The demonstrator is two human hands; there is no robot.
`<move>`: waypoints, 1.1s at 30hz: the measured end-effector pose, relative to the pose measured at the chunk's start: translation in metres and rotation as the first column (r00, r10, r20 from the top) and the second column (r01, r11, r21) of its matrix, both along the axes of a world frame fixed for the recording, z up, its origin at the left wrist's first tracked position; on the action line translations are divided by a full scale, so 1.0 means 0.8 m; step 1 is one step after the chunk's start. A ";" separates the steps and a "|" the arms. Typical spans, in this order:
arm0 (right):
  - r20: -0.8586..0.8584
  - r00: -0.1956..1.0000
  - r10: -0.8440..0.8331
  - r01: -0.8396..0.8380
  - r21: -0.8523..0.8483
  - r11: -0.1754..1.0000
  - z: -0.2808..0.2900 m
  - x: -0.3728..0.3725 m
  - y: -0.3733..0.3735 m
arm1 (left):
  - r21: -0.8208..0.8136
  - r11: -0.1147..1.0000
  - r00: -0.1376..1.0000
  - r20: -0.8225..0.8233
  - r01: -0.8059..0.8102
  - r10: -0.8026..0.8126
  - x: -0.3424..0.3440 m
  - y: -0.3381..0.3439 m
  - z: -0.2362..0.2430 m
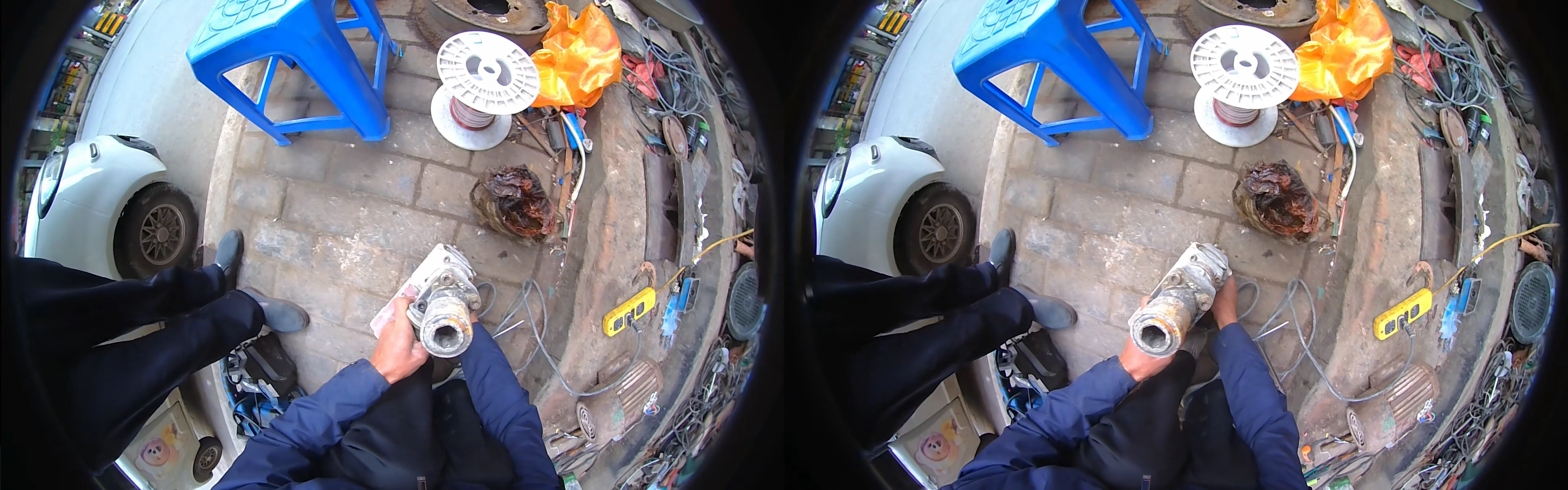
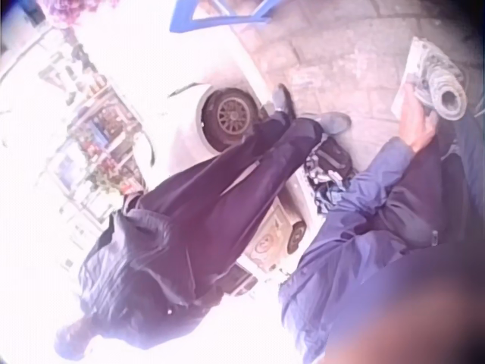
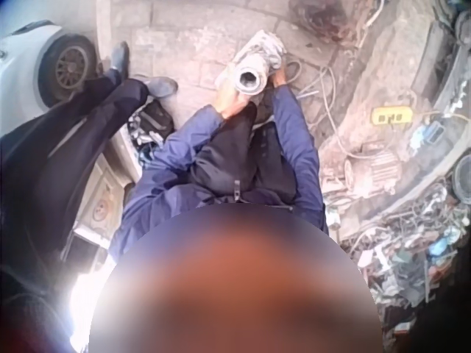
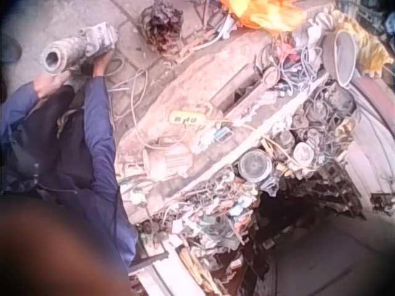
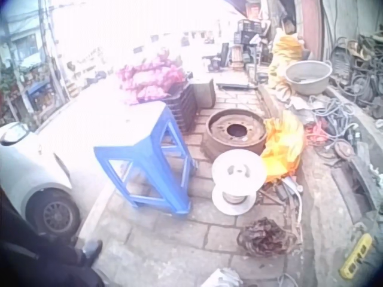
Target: The person sits on the ground and repeatedly handles a corded rotary hammer. They pick up a metal rod, insert it into the tool's chuck, and then remove it. The person continues to hold and rotate the tool while another person stands nearby.
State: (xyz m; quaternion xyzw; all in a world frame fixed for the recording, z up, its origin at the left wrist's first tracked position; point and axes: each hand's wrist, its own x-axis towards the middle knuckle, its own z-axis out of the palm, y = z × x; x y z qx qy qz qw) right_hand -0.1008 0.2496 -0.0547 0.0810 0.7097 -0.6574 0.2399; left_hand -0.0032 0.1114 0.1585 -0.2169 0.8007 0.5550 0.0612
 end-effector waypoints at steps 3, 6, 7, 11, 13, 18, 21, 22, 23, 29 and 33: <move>0.011 1.000 0.003 -0.003 -0.001 1.000 -0.004 0.002 0.002 | 0.003 1.000 1.000 0.013 -0.002 0.002 -0.002 -0.001 0.003; 0.021 1.000 0.008 -0.008 -0.006 1.000 -0.005 0.002 0.002 | -0.003 1.000 1.000 0.003 -0.006 0.006 -0.003 0.000 0.006; 0.023 1.000 0.006 -0.006 -0.007 1.000 -0.005 0.002 0.002 | -0.012 1.000 1.000 -0.004 0.000 0.000 -0.002 0.000 0.007; 0.034 0.999 0.012 -0.012 -0.015 1.000 -0.006 0.002 0.001 | 0.004 1.000 0.999 0.032 0.015 -0.015 -0.002 -0.001 0.007; 0.038 0.999 0.012 -0.011 -0.018 1.000 -0.008 0.002 0.001 | -0.006 1.000 1.000 0.005 0.026 -0.026 0.000 -0.001 0.008; 0.046 0.999 0.014 -0.012 -0.036 0.999 -0.015 0.003 0.001 | -0.155 0.983 0.992 -0.056 0.102 -0.112 0.003 -0.003 0.006; 0.053 0.998 0.013 -0.011 -0.052 0.999 -0.024 0.002 0.001 | -0.095 0.994 0.996 -0.061 0.058 -0.064 0.006 -0.004 0.003; 0.052 0.999 0.014 -0.011 -0.056 0.998 -0.028 0.003 0.001 | -0.069 0.995 0.997 -0.032 0.075 -0.077 0.007 -0.005 0.000; 0.056 0.998 0.014 -0.011 -0.061 0.998 -0.032 0.003 0.001 | -0.028 0.998 0.998 -0.021 0.063 -0.064 0.008 -0.006 -0.003; 0.073 0.997 0.003 0.004 -0.095 0.995 -0.054 0.008 0.001 | 0.001 0.998 0.997 -0.016 0.070 -0.070 0.011 -0.008 -0.012; 0.057 0.998 0.010 -0.010 -0.014 1.000 -0.049 0.003 0.002 | -0.146 0.982 0.986 -0.096 0.121 -0.136 -0.002 -0.022 0.003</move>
